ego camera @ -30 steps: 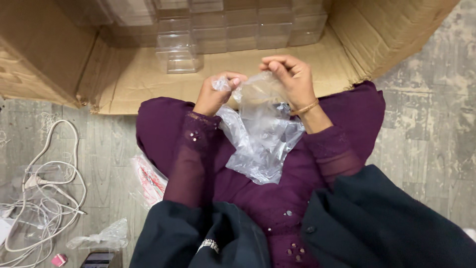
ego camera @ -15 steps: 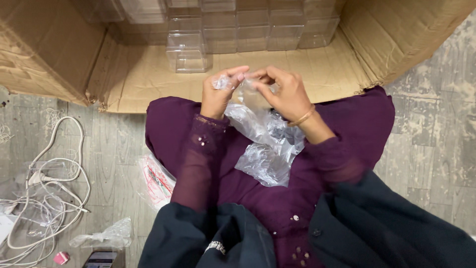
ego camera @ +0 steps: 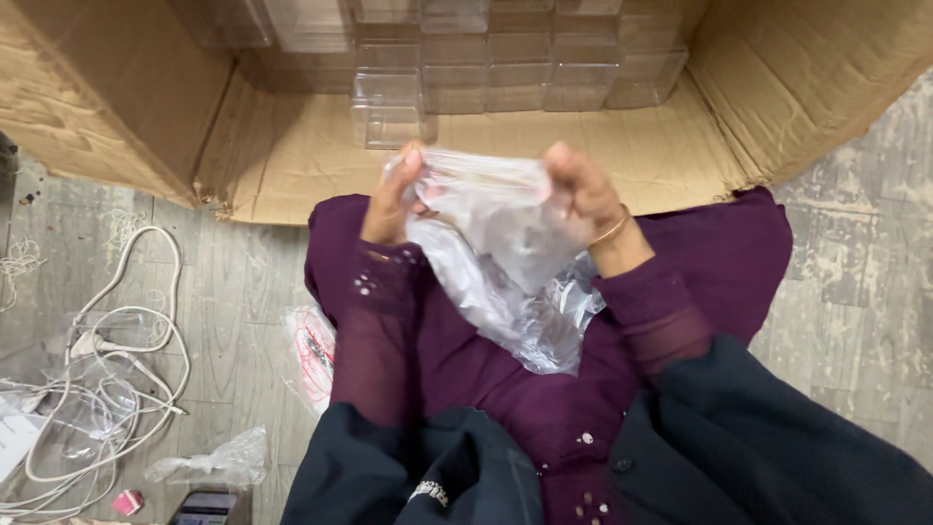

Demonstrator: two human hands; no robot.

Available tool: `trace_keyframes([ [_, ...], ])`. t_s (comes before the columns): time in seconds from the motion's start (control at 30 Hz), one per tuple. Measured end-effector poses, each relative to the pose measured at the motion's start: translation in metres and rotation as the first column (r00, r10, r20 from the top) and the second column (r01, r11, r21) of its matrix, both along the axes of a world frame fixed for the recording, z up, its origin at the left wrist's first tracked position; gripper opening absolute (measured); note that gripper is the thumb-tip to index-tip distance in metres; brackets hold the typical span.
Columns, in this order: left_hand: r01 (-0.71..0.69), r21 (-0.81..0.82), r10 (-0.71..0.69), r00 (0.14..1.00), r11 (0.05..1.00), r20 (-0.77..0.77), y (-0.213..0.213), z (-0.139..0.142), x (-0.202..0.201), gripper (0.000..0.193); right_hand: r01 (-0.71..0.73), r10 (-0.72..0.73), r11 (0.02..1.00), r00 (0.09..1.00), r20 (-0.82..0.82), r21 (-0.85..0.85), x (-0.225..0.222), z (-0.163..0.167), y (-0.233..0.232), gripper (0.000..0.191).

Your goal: The person sits on the floor and removes clear plastic boxes from plastic poly bags one at a time, then stacks the boxes into a large cardboard box in front of them. They continue opening bags, pulling out boxes, and arranging them in rows inside the box.

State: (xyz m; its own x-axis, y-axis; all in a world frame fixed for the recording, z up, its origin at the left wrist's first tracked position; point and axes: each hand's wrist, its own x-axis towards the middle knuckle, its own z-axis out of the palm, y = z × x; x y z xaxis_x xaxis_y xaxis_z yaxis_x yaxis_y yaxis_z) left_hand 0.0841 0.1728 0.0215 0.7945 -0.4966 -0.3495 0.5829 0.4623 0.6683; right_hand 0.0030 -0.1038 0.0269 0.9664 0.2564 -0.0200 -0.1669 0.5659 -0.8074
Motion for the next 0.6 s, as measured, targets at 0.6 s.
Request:
trace_keyframes([
  [0.6,-0.482,0.873,-0.208,0.848,0.081,0.487,-0.008,-0.056,0.128,0.02,0.217,-0.152,0.725,0.976,0.156,-0.653,0.151,-0.055,0.087,0.038],
])
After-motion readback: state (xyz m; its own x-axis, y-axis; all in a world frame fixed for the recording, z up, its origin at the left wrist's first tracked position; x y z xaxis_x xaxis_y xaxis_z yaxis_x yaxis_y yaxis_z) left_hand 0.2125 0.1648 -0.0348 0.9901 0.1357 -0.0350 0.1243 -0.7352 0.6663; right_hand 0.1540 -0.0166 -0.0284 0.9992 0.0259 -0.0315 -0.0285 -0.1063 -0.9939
